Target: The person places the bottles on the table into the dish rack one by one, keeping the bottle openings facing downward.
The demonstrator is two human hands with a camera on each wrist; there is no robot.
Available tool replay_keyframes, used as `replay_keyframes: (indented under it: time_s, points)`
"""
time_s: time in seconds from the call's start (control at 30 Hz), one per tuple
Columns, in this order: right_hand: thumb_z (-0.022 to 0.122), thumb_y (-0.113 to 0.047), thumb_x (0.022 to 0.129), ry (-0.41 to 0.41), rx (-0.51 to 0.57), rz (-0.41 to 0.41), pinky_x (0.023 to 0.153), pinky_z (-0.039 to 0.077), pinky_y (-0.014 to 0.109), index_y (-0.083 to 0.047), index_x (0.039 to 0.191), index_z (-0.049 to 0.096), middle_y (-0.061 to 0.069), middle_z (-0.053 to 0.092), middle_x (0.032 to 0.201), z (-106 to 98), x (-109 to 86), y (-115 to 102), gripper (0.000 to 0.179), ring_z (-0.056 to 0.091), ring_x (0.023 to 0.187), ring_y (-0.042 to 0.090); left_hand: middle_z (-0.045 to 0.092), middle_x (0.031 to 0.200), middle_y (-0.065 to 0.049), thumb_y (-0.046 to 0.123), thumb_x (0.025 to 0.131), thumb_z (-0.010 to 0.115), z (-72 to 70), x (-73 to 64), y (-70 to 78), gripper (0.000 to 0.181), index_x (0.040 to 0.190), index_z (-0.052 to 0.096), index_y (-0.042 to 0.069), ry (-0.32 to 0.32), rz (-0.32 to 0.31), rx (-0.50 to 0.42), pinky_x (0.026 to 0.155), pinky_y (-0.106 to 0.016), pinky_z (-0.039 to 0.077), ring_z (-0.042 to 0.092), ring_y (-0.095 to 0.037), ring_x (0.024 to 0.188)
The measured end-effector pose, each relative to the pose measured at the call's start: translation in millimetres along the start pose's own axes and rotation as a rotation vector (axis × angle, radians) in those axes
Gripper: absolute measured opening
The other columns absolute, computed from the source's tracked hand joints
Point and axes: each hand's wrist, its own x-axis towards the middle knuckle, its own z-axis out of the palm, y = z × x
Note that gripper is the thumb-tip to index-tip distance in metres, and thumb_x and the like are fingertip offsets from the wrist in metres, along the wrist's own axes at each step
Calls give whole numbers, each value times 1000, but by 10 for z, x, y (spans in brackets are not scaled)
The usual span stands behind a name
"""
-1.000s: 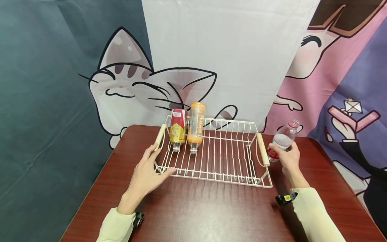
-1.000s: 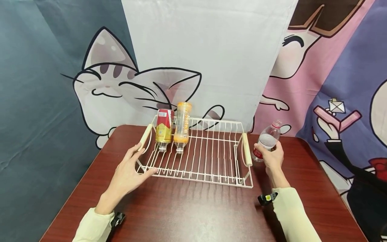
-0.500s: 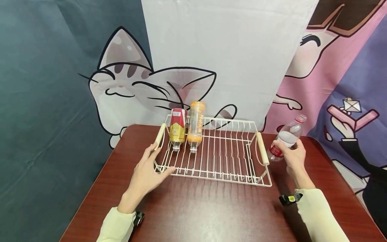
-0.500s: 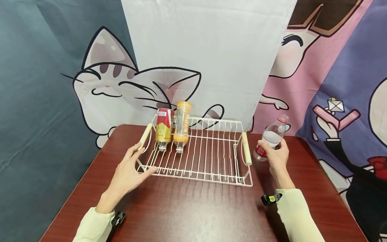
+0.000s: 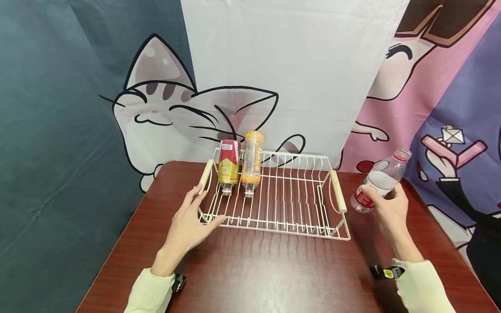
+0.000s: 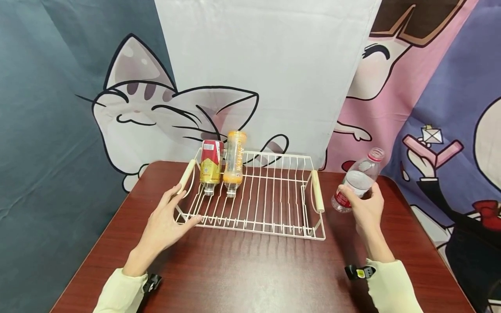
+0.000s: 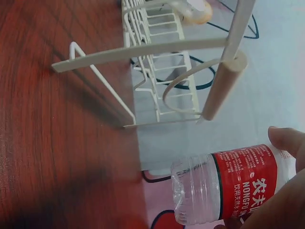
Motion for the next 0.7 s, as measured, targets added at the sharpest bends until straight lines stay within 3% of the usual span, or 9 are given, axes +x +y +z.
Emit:
replay_keyframes:
  time_s: [0.27,0.5,0.7]
  points:
    - [87,5,88,-35,-25,-75,87,49,14,-16,135,71,-6,70,115,-41,-242,-129,54,60,110,11,38,176,-11,58,90,87,18,-5,-11,97,162,55,2,2,-1,6,104,-72,53,53,-44,150]
    - [88,-2,90,-41,-198,-140,86,48,12,-20,138,69,-10,69,116,-120,-442,-230,55,61,109,9,38,176,-11,58,91,86,22,2,-5,96,162,55,2,0,6,12,103,-72,53,53,-43,151]
    - [89,0,88,-34,-238,-189,85,49,12,-19,138,71,-12,70,115,-173,-518,-292,57,64,106,7,39,175,-10,57,91,86,26,6,-18,94,160,57,2,9,10,29,101,-71,54,54,-43,150]
